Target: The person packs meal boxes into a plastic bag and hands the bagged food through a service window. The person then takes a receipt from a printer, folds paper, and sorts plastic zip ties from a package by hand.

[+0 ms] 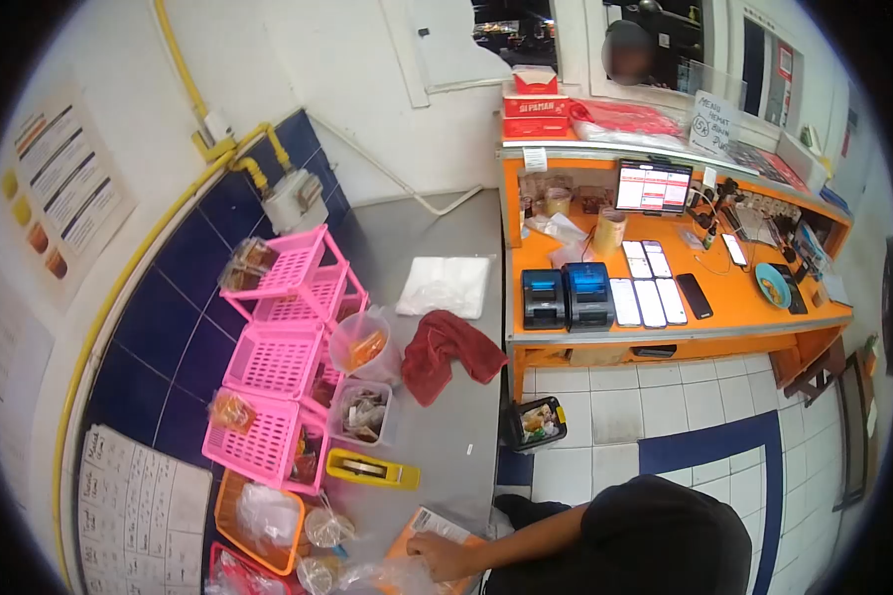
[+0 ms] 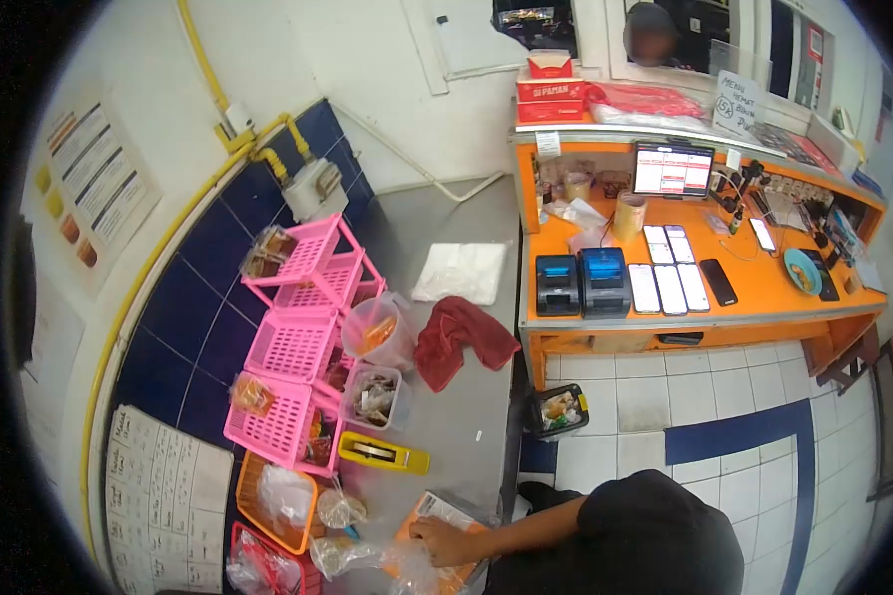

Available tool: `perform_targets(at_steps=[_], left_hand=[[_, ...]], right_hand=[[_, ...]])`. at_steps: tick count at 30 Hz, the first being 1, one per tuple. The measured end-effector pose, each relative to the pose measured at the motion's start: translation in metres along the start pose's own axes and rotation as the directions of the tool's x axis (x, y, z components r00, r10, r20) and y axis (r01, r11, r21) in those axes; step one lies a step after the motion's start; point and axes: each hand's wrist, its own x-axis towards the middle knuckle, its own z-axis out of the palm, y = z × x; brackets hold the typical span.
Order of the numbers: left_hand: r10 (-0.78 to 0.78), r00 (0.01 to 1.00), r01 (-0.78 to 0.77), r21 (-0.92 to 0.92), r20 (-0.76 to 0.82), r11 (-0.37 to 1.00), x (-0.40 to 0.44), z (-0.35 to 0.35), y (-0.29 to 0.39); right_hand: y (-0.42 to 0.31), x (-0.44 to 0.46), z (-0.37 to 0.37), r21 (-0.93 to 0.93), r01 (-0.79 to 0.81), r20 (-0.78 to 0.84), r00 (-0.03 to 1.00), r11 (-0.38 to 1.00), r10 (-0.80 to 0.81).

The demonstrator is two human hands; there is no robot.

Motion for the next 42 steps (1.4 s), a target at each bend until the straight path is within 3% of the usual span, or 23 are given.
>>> perform_targets(at_steps=[1,3,6,10,12,16,17,19,21,22,30,35,37,40,41,42], left_hand=[[-0.018,0.998,0.025,-0.148,0.052,0.989,0.023,0.011,0.023],[-0.025,0.985,0.088,-0.38,0.169,0.921,0.06,0.03,0.062],[0.029,0.949,0.159,-0.558,0.313,0.815,0.103,0.053,0.103],[0.054,0.912,0.233,-0.623,0.407,0.747,0.128,0.069,0.123],[0.047,0.903,0.258,-0.625,0.428,0.737,0.129,0.071,0.122],[0.024,0.886,0.301,-0.613,0.464,0.731,0.12,0.068,0.118],[0.016,0.885,0.307,-0.609,0.466,0.732,0.116,0.068,0.115],[-0.002,0.879,0.328,-0.602,0.476,0.728,0.11,0.065,0.112],[-0.019,0.874,0.345,-0.593,0.485,0.727,0.106,0.064,0.11],[-0.026,0.874,0.349,-0.589,0.485,0.729,0.104,0.062,0.109],[-0.067,0.86,0.397,-0.58,0.506,0.711,0.092,0.059,0.105],[-0.073,0.856,0.409,-0.582,0.513,0.703,0.089,0.059,0.103],[-0.08,0.853,0.42,-0.587,0.516,0.692,0.088,0.059,0.103],[-0.09,0.85,0.431,-0.589,0.519,0.683,0.085,0.059,0.102],[-0.091,0.849,0.434,-0.589,0.52,0.682,0.085,0.059,0.102],[-0.09,0.848,0.435,-0.591,0.522,0.679,0.084,0.059,0.102]], right_hand=[[0.005,-0.001,-0.001,-0.004,0.004,-0.011,1.0,1.0,-0.004],[0.017,-0.005,0.007,-0.193,0.25,-0.038,0.964,0.949,-0.262],[0.001,-0.01,-0.012,-0.332,0.37,0.044,0.925,0.868,-0.378],[-0.026,-0.013,-0.051,-0.218,0.474,0.158,0.88,0.853,-0.448],[-0.007,-0.005,-0.033,-0.288,0.497,0.27,0.862,0.819,-0.428],[-0.01,-0.005,-0.044,-0.33,0.609,0.242,0.793,0.722,-0.558],[-0.032,-0.007,-0.069,-0.408,0.703,0.189,0.689,0.582,-0.7],[-0.04,-0.005,-0.077,-0.485,0.764,0.15,0.552,0.426,-0.82],[-0.031,0.005,-0.065,-0.422,0.729,0.474,0.684,0.539,-0.554],[-0.025,0.006,-0.062,-0.395,0.711,0.505,0.697,0.581,-0.509],[-0.042,0.001,-0.062,-0.257,0.548,0.236,0.835,0.796,-0.498],[-0.098,-0.009,-0.084,-0.146,0.406,-0.08,0.904,0.902,-0.42],[-0.08,-0.005,-0.077,-0.083,0.204,0.104,0.975,0.976,-0.195],[-0.059,-0.005,-0.08,-0.058,-0.022,0.305,0.951,0.998,0.039],[-0.053,-0.007,-0.093,0.165,0.063,0.334,0.935,0.984,-0.116],[-0.055,-0.006,-0.094,0.272,0.101,0.331,0.924,0.957,-0.192]])
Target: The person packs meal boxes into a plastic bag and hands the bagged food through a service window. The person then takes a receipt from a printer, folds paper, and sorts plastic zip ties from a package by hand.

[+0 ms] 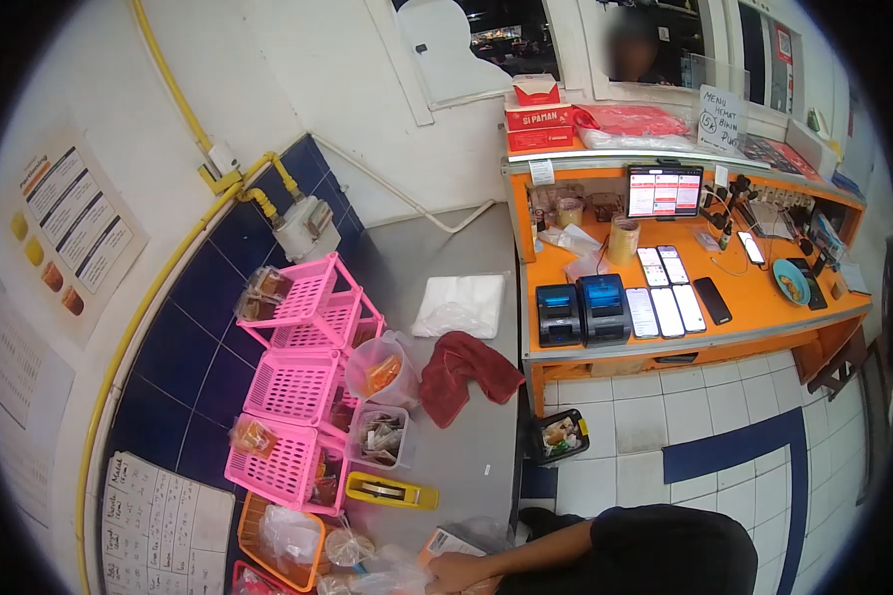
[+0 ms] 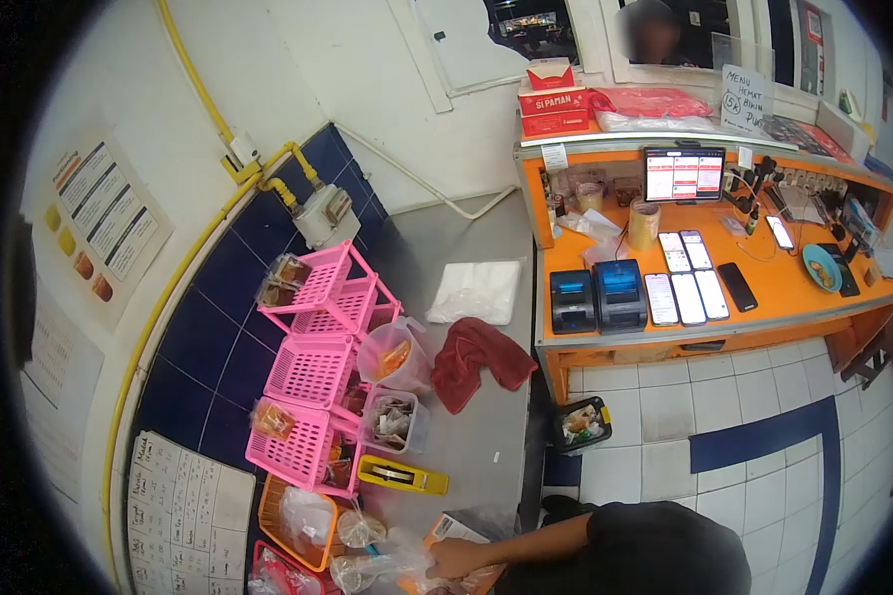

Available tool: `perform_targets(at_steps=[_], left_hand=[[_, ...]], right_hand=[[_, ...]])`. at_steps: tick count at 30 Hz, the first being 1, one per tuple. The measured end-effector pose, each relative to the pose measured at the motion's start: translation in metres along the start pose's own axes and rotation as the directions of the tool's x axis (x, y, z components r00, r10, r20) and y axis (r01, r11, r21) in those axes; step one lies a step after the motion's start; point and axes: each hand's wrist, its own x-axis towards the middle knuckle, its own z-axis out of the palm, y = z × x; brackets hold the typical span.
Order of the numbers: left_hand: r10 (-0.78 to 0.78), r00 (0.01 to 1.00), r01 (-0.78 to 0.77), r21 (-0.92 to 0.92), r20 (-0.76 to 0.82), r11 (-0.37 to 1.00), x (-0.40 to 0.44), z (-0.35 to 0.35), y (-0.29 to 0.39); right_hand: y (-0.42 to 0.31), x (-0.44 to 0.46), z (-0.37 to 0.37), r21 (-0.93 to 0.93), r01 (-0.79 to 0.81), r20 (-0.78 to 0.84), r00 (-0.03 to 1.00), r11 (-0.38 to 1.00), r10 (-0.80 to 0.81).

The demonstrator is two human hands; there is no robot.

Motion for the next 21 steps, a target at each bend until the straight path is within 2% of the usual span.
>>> perform_targets(at_steps=[1,2,4,5,7,9,10,11,13,16,17,19,20,21], left_hand=[[0.0,1.0,0.0,-0.004,0.002,1.0,-0.001,0.0,-0.001],[-0.001,1.0,0.001,-0.008,0.002,1.0,-0.001,0.001,0.0],[-0.004,1.0,0.004,-0.015,0.004,1.0,-0.002,0.002,-0.001],[-0.005,1.0,0.005,-0.022,0.004,1.0,-0.002,0.002,-0.001],[-0.006,1.0,0.006,-0.028,0.003,1.0,-0.001,0.003,-0.001],[-0.007,1.0,0.007,-0.032,0.012,0.999,0.0,0.003,-0.001],[-0.005,1.0,0.006,-0.032,0.009,0.999,0.0,0.002,-0.003],[-0.009,1.0,0.009,-0.036,0.013,0.999,0.003,0.003,0.0],[0.0,1.0,0.001,-0.042,0.014,0.999,0.002,0.001,-0.001],[-0.002,1.0,0.003,-0.051,0.017,0.999,0.006,0.003,0.003],[-0.002,1.0,0.003,-0.054,0.018,0.999,0.007,0.004,0.004],[-0.008,1.0,0.009,-0.059,0.016,0.998,0.005,0.004,0.005],[-0.012,1.0,0.013,-0.065,0.014,0.998,0.002,0.004,0.003],[-0.017,1.0,0.017,-0.068,0.01,0.998,-0.003,0.003,0.0]], right_hand=[[-0.002,0.001,-0.001,0.092,0.073,0.017,0.997,0.993,-0.074],[-0.008,0.015,0.008,0.152,-0.286,-0.017,0.956,0.946,0.292],[-0.008,0.015,0.015,0.219,-0.601,-0.029,0.784,0.769,0.62],[-0.004,0.001,0.015,0.292,-0.439,-0.072,0.876,0.85,0.478],[0.018,0.002,0.025,0.354,-0.261,-0.13,0.937,0.898,0.324],[0.067,0.025,0.041,0.412,-0.567,0.065,0.799,0.713,0.598],[0.064,0.019,0.04,0.413,-0.568,0.066,0.799,0.712,0.598],[0.052,0.008,0.034,0.474,-0.467,0.036,0.857,0.746,0.514],[0.045,0.002,0.031,0.53,-0.361,-0.003,0.904,0.767,0.427],[0.035,0.01,0.027,0.523,-0.429,0.031,0.873,0.737,0.487],[0.02,0.018,0.022,0.483,-0.566,0.085,0.79,0.668,0.607],[0.016,0.017,0.022,0.434,-0.688,0.132,0.687,0.581,0.715],[0.024,0.009,0.026,0.505,-0.569,0.082,0.78,0.649,0.62],[0.03,0.006,0.028,0.535,-0.506,0.049,0.818,0.677,0.573]])
